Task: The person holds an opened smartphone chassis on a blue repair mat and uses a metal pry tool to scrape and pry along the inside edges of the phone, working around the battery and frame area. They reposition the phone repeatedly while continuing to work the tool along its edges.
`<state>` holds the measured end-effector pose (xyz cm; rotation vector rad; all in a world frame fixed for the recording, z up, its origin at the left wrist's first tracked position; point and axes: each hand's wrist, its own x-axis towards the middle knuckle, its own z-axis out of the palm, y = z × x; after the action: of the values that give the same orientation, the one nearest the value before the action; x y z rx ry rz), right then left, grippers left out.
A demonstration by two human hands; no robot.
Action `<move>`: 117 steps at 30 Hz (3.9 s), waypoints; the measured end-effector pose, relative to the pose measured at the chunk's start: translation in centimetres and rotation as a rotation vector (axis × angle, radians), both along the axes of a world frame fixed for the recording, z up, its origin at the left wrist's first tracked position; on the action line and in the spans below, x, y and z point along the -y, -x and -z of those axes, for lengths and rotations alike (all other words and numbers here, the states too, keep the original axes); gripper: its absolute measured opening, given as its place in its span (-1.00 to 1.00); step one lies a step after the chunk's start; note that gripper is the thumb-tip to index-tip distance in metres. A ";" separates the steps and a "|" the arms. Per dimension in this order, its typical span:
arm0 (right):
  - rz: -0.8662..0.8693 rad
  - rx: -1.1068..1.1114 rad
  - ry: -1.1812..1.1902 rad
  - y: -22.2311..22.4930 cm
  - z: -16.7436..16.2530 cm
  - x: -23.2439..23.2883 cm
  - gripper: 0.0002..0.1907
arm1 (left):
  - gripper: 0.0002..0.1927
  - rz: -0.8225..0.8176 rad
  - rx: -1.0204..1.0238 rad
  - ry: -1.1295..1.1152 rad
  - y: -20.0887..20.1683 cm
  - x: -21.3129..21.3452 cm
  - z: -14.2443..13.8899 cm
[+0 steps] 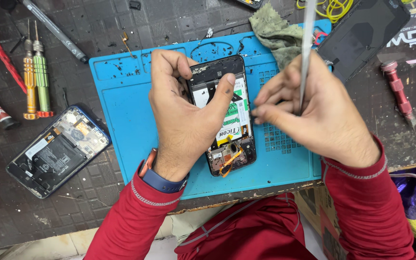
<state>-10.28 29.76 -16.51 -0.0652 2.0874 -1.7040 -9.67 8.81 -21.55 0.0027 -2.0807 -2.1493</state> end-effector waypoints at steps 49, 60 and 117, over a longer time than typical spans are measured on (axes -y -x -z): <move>0.199 -0.081 -0.102 -1.0 -1.7 2.2 -0.79 | -0.40 0.334 0.109 -0.738 -1.4 0.2 -0.9; 0.350 -0.129 0.190 -0.8 -1.9 1.1 -0.83 | -0.24 0.327 0.201 -1.086 -0.1 1.2 -3.3; 0.290 -0.281 0.245 -1.4 -0.4 0.8 -0.77 | -0.50 0.509 0.270 -1.421 -1.6 0.3 -0.7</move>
<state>-8.83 28.95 -16.14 -0.0844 2.1530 -2.2343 -8.06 8.54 -20.80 -0.0837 -0.1735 -3.5318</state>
